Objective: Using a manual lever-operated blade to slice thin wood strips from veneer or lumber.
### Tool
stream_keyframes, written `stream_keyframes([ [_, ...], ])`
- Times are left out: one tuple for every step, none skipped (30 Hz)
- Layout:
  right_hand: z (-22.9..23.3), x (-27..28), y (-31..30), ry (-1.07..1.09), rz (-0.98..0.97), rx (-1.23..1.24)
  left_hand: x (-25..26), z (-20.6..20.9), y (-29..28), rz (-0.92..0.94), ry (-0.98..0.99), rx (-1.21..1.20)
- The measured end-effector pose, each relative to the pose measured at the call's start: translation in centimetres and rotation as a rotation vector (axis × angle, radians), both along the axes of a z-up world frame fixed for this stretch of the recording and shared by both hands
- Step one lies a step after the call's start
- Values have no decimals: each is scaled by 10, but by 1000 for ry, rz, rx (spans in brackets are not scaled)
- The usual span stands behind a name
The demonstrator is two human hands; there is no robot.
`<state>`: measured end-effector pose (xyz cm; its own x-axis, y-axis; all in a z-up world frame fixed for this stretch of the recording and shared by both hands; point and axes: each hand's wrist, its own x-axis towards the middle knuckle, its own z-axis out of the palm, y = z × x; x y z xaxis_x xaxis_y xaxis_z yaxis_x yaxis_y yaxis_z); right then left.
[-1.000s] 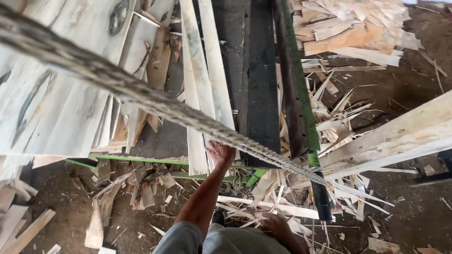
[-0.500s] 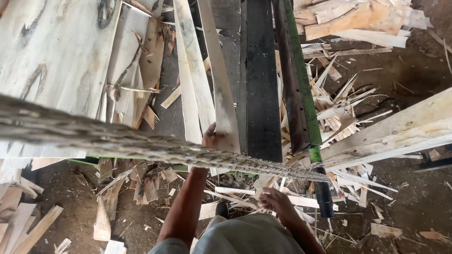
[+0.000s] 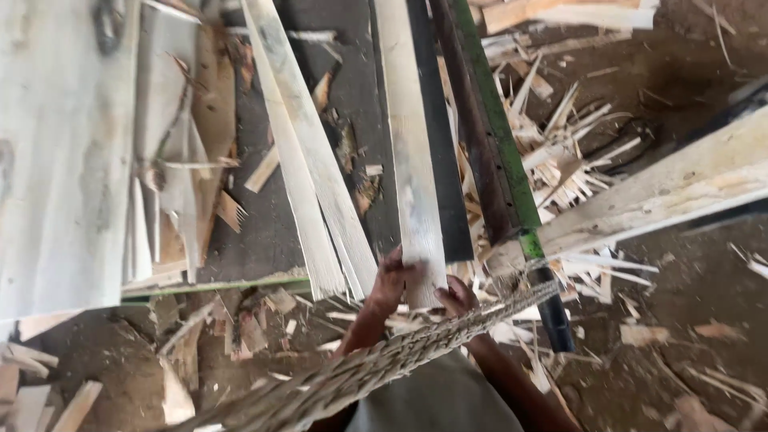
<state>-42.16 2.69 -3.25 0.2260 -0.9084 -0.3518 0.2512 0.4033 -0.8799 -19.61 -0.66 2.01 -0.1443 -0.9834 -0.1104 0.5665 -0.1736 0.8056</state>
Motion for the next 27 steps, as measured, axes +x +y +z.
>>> stream_keyframes([
  [5, -4, 1, 54, -32, 104, -4, -2, 2, -38, -82, 25],
  [11, -4, -2, 101, -69, 201, -5, -3, 0, -82, -170, 42],
  [12, -9, 5, 104, -76, 218, -9, 4, 0, -91, -166, 58],
  [15, -14, 1, 148, -28, 217, -14, 12, -9, -92, -161, 187],
  [19, -19, -3, 192, 20, 215, -18, 21, -18, -93, -156, 315],
  [22, -24, -5, 193, 24, 216, -23, 29, -20, -89, -155, 317],
  [27, -29, -6, 256, 104, 210, -28, 37, -22, -71, -112, 368],
  [32, -30, -11, 313, 180, 199, -30, 47, -27, -54, -76, 415],
  [51, -32, -6, 307, 180, 195, -33, 45, -32, -53, -82, 412],
  [71, -35, -4, 416, 300, 69, -37, 42, -39, -54, 83, 369],
  [90, -37, -3, 526, 418, -60, -40, 39, -48, -57, 249, 325],
  [95, -43, 1, 527, 422, -60, -47, 52, -49, -53, 251, 325],
  [99, -48, 5, 428, 494, -136, -53, 64, -51, -78, 335, 350],
  [104, -52, 7, 327, 567, -214, -58, 76, -54, -99, 418, 371],
  [133, -46, 6, 327, 573, -217, -61, 52, -56, -93, 420, 368],
  [163, -41, 4, 351, 642, -180, -64, 28, -60, -82, 367, 357],
  [192, -35, 2, 375, 711, -142, -67, 4, -64, -70, 313, 346],
  [137, -45, 4, 377, 712, -140, -68, 18, -65, -69, 315, 347],
  [85, -62, 7, 653, 748, -538, -68, 31, -66, 8, 207, 369],
  [39, -86, 10, 918, 768, -941, -69, 43, -65, 85, 100, 394],
  [70, -78, 5, 918, 773, -937, -73, 23, -71, 86, 104, 399],
  [101, -70, 3, 377, 585, -298, -75, 4, -73, 147, -99, 425],
  [132, -60, 0, -158, 339, 325, -78, -16, -75, 206, -303, 449],
  [120, -67, -4, -158, 344, 335, -77, -37, -75, 210, -302, 459],
  [108, -74, -7, 275, 524, -137, -77, -58, -74, 189, -433, 360],
  [96, -80, -10, 707, 659, -620, -78, -79, -75, 158, -565, 255],
  [94, -79, -9, 705, 660, -613, -75, -75, -65, 154, -565, 261],
])
